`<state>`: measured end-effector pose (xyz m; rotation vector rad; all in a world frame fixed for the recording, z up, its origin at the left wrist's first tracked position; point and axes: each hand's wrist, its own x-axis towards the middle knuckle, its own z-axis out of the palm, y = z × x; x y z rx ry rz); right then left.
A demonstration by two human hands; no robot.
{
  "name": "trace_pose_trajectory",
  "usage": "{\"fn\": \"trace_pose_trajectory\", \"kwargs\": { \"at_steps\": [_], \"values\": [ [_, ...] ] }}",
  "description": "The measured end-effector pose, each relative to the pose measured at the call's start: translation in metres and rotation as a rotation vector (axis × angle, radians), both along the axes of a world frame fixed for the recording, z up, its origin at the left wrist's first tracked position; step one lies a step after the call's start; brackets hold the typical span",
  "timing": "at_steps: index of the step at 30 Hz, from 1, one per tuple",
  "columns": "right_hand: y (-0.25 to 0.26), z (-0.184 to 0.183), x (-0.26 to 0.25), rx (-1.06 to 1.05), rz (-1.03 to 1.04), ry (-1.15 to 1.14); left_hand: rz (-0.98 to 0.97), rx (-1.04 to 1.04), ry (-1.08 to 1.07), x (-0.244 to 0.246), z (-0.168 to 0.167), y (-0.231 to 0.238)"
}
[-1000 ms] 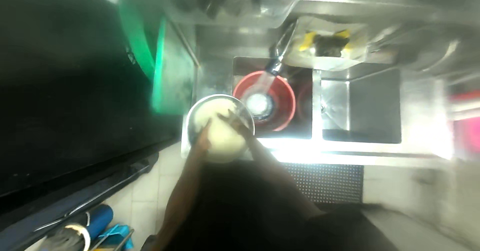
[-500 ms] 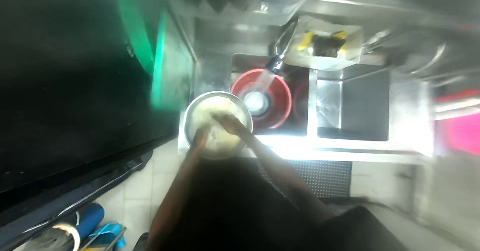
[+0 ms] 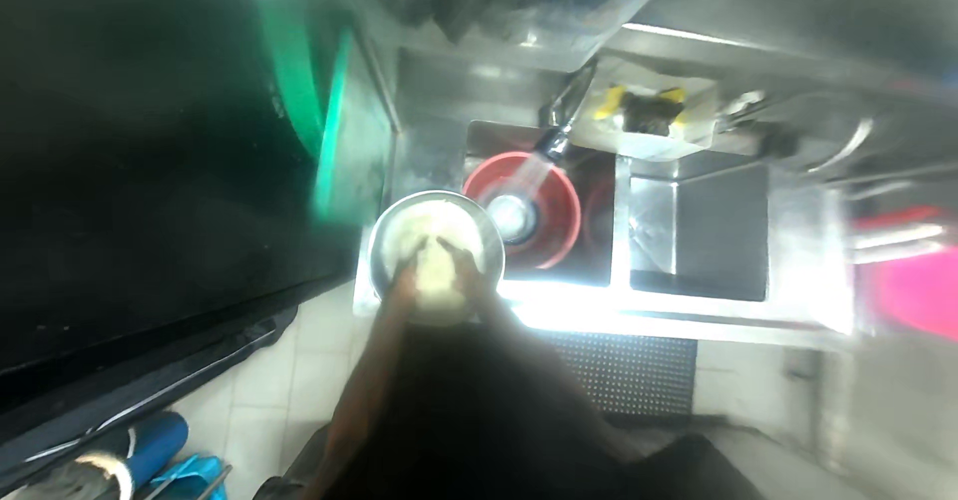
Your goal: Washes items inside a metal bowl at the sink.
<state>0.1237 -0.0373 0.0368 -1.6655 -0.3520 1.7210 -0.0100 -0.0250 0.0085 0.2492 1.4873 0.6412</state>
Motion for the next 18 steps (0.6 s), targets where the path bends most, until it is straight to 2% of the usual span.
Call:
{"fn": "trace_pose_trajectory", "kwargs": {
  "at_steps": [1, 2, 3, 4, 5, 7, 8, 10, 12, 14, 16, 18],
  "values": [
    [0.002, -0.026, -0.002, -0.016, -0.102, -0.045, 0.029, 0.037, 0.016, 0.002, 0.003, -0.003],
    [0.008, -0.036, -0.006, -0.059, -0.172, -0.139, 0.022, 0.078, 0.039, 0.003, 0.007, -0.005],
    [0.016, -0.036, -0.008, -0.081, -0.167, -0.269, -0.016, 0.120, 0.085, 0.004, 0.010, -0.003],
    [0.023, -0.030, -0.007, -0.074, -0.078, -0.393, -0.070, 0.163, 0.158, 0.006, 0.015, 0.002],
    [0.028, -0.021, -0.002, -0.045, 0.098, -0.500, -0.150, 0.213, 0.262, 0.007, 0.019, 0.008],
    [0.041, 0.006, 0.015, 0.076, 0.660, -0.675, -0.372, 0.285, 0.499, 0.004, 0.020, 0.021],
    [0.048, 0.015, 0.022, 0.170, 0.862, -0.717, -0.478, 0.303, 0.599, 0.001, 0.024, 0.025],
    [0.060, 0.020, 0.032, 0.357, 1.030, -0.747, -0.633, 0.334, 0.729, -0.004, 0.044, 0.028],
    [0.074, 0.004, 0.044, 0.601, 1.189, -0.834, -0.681, 0.314, 0.762, -0.012, 0.055, 0.029],
    [0.080, -0.028, 0.057, 0.811, 1.198, -0.968, -0.631, 0.260, 0.694, -0.026, 0.040, 0.026],
    [0.074, -0.054, 0.065, 0.808, 1.074, -1.024, -0.454, 0.181, 0.483, -0.033, 0.016, 0.022],
    [0.055, -0.072, 0.054, 0.628, 0.775, -0.682, -0.276, 0.099, 0.232, -0.028, 0.001, 0.020]
  ]
}}
